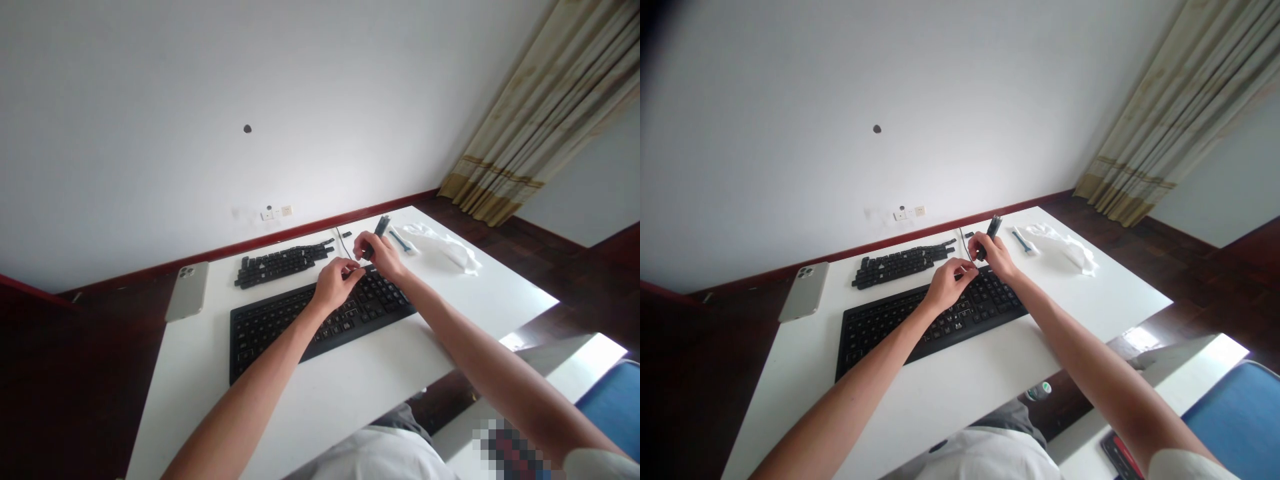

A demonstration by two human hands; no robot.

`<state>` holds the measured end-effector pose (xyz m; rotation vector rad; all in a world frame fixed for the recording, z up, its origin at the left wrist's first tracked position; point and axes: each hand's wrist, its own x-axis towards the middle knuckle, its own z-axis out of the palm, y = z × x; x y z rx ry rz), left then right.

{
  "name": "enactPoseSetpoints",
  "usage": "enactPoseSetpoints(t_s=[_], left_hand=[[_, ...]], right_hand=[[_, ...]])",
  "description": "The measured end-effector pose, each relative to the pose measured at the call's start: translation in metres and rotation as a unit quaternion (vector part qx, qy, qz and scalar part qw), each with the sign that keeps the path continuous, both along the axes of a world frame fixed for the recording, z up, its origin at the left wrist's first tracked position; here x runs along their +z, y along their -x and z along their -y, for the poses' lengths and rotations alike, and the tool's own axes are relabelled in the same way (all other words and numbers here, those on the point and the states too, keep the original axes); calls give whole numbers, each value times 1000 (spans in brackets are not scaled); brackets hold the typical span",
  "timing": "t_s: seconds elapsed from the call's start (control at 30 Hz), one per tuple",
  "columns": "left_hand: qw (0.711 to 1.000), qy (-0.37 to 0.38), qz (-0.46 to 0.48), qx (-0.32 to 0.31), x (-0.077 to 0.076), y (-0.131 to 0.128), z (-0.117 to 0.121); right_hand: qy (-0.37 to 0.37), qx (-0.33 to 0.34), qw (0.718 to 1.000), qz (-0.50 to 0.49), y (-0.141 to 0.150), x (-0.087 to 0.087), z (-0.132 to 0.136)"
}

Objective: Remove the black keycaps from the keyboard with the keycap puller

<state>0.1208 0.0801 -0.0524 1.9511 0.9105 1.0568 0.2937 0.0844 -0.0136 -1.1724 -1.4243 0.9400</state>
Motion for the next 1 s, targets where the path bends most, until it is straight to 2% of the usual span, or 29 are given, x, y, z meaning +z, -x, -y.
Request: enactPoseSetpoints(t_s=[0.13,0.33,0.5,0.6,0.73,0.87,1.0], left_hand=[[1000,0,13,-2,-1,-1,-2],[1000,3,5,-9,2,-1,-1],[1000,4,-13,-6,2,-1,0],[1000,0,-17,-4,1,-1,0],[1000,-5,-22,3,1,-1,0],[994,-53,-97,19,9,4,1],[971,-113,-206,38,18,15,21]], right_hand=[[1,-3,1000,-2,3,-3,-1],[16,7,991,-135,7,-7,-3],[101,38,960,-258,10,1,1],[111,64,938,-322,10,7,4],[125,92,925,-346,7,12,5],[126,104,916,-366,5,9,5],[114,111,919,-361,6,4,4]])
